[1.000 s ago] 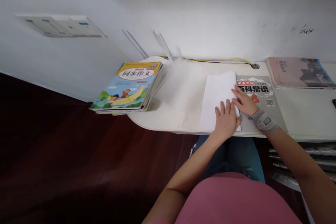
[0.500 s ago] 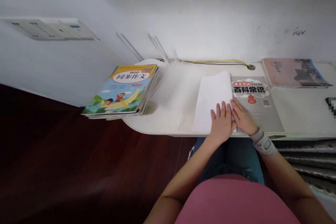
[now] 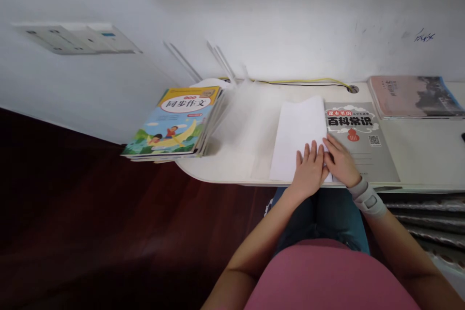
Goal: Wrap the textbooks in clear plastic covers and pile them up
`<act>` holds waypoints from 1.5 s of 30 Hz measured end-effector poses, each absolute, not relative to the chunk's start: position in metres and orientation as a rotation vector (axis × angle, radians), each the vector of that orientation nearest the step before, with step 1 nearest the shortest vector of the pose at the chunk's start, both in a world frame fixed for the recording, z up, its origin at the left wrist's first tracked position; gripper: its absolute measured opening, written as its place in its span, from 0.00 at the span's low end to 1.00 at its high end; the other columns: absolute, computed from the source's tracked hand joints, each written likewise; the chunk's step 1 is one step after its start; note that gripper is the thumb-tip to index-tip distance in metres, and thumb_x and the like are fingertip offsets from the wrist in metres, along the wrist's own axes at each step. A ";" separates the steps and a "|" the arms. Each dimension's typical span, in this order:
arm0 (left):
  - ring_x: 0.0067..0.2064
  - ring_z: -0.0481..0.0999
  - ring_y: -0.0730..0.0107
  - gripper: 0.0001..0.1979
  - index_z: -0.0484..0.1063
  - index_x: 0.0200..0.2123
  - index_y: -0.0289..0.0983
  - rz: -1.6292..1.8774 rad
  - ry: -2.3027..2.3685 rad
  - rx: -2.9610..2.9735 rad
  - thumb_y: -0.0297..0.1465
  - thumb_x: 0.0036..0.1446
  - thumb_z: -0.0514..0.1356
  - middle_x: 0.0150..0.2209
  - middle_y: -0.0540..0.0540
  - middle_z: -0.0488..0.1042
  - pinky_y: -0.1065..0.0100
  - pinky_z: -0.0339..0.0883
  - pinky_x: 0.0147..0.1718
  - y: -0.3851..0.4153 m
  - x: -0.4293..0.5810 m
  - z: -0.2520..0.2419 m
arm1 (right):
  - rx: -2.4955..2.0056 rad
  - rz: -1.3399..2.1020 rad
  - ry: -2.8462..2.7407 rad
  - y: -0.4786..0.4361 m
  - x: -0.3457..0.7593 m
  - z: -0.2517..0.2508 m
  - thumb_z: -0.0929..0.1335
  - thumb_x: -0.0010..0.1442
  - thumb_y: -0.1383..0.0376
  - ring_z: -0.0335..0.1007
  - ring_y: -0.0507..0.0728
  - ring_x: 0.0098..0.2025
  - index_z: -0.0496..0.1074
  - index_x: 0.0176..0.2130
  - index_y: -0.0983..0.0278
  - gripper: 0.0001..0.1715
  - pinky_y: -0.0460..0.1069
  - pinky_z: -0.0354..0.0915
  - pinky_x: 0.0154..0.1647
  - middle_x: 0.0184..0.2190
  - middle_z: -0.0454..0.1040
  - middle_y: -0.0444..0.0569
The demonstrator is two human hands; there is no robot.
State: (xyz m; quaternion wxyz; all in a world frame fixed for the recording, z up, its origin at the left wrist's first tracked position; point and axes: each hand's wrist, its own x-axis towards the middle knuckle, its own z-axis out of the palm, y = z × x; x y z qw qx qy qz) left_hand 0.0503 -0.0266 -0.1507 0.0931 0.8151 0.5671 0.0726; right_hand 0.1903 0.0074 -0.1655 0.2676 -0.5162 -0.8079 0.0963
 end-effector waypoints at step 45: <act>0.66 0.51 0.43 0.28 0.52 0.65 0.31 0.159 1.826 2.536 0.37 0.65 0.46 0.67 0.32 0.49 0.43 0.52 0.60 -0.030 0.048 -0.157 | -1.602 -0.148 -2.362 -0.004 0.209 -0.173 0.56 0.66 0.60 0.56 0.66 0.63 0.66 0.58 0.68 0.26 0.62 0.52 0.61 0.62 0.62 0.61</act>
